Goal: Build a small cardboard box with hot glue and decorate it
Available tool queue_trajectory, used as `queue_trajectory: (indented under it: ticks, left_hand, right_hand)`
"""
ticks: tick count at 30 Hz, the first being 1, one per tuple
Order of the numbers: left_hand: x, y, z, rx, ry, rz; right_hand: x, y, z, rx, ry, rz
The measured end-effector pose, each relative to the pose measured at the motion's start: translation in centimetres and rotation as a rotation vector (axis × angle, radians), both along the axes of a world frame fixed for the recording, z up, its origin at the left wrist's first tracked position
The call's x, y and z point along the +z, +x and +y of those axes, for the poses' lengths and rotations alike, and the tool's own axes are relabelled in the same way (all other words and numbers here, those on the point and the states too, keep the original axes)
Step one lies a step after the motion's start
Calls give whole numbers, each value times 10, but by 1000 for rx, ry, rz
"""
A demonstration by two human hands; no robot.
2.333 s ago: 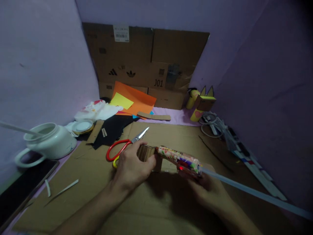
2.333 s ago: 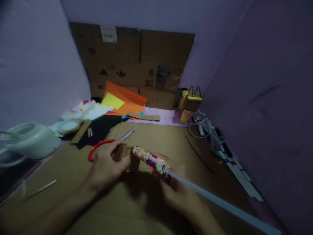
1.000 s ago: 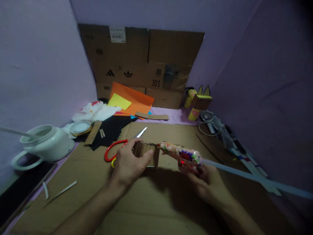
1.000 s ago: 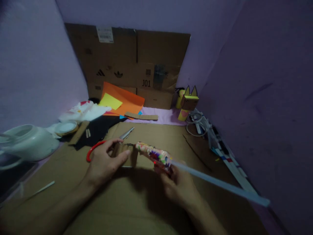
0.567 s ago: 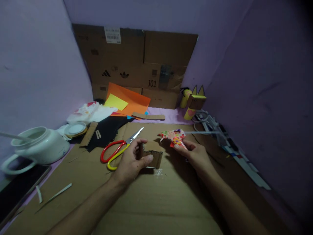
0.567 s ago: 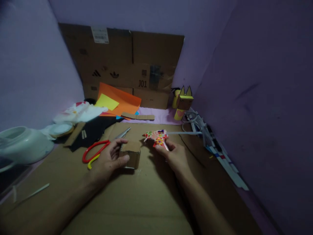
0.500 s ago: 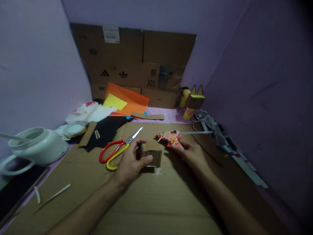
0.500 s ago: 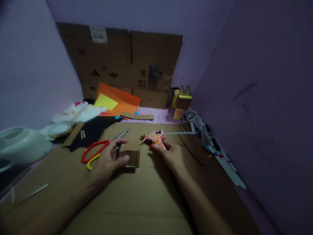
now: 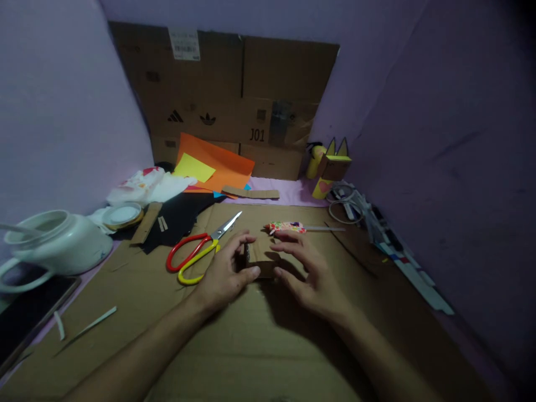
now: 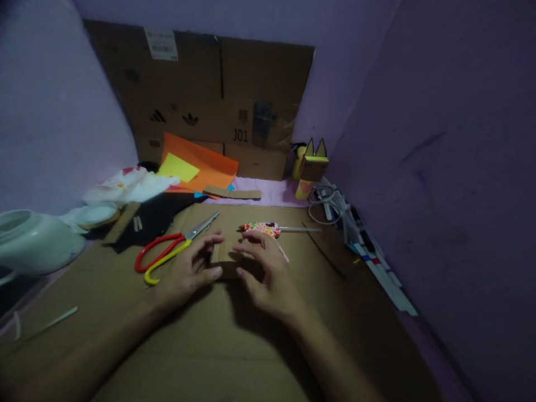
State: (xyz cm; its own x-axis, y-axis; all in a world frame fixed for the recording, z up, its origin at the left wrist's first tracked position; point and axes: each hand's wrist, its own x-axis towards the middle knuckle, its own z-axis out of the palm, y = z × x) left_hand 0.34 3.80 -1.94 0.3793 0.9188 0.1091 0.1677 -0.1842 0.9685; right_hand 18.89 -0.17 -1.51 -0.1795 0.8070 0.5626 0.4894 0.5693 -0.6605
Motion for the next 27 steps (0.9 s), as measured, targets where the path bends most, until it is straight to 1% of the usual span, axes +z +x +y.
queue_trajectory:
  ticks: [5,9,15,18,20,23,25,27]
  left_hand:
    - [3,-7,-4,79,296,97]
    - [2,-8,-2,77,437,202]
    - [1,-16,5,9,795,367]
    - [6,-19,5,-37,924,507]
    - [9,-20,3,-73,962,591]
    - [12,-19,1,-109,966,653]
    - [11,-18,-1,-106,914,628]
    - [9,-17,-1,-82,790,545]
  right_hand:
    - [-11,-2,4,4,29,-68]
    - [-10,-2,7,8,31,-82]
    - [-6,0,8,22,100,-232]
    - [-3,2,8,8,140,-332]
    - [-2,2,7,-5,158,-389]
    - [-2,-1,6,-11,159,-417]
    - [-4,-4,5,-20,136,-377]
    - [-7,-6,5,-30,92,-285]
